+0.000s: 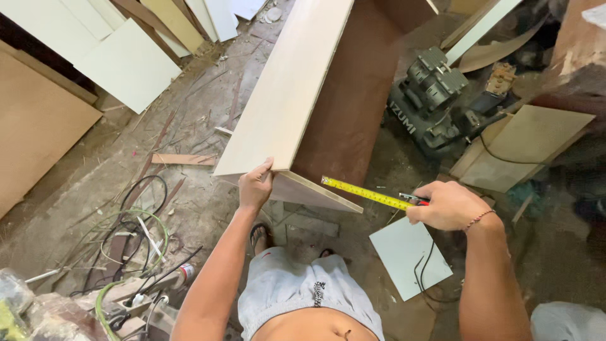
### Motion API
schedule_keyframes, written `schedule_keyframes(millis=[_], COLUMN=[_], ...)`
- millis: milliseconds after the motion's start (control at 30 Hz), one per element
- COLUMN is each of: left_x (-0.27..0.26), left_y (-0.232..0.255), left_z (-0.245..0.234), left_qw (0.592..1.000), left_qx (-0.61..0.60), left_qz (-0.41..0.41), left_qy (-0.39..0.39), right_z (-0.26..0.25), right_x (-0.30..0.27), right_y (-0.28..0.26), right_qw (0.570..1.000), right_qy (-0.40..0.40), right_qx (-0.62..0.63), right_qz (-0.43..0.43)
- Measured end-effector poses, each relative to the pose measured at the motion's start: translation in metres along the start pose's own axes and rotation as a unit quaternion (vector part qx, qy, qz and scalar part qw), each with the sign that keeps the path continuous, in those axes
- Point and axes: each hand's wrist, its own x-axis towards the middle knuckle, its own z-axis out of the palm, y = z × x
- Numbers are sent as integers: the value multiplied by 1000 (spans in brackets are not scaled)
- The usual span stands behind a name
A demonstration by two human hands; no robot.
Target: The person measures and marks dimensions on large plywood sheets and wooden furniture components using a tape measure and a pencil.
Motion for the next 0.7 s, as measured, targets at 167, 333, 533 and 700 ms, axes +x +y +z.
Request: schedule_keyframes(millis=[167, 333, 533, 700], left_x=[11, 25, 41, 52], left_y=[-10, -22, -46, -72], left_z=[-17, -31, -43, -29], left_qw=[998, 983, 941, 907], left_qx=[-51, -40, -55, -34], left_qz=[27, 164, 333, 416], left_qy=[-31, -73, -38, -47], right_z=[-9, -15, -14, -35], right_x=[11, 26, 50, 44], right_y=[-58, -133, -222, -272], right_qw=[999, 994, 981, 976], right_qy=[12, 4, -31, -64], right_qx=[-36, -89, -150, -138], right_qz=[25, 67, 119, 158])
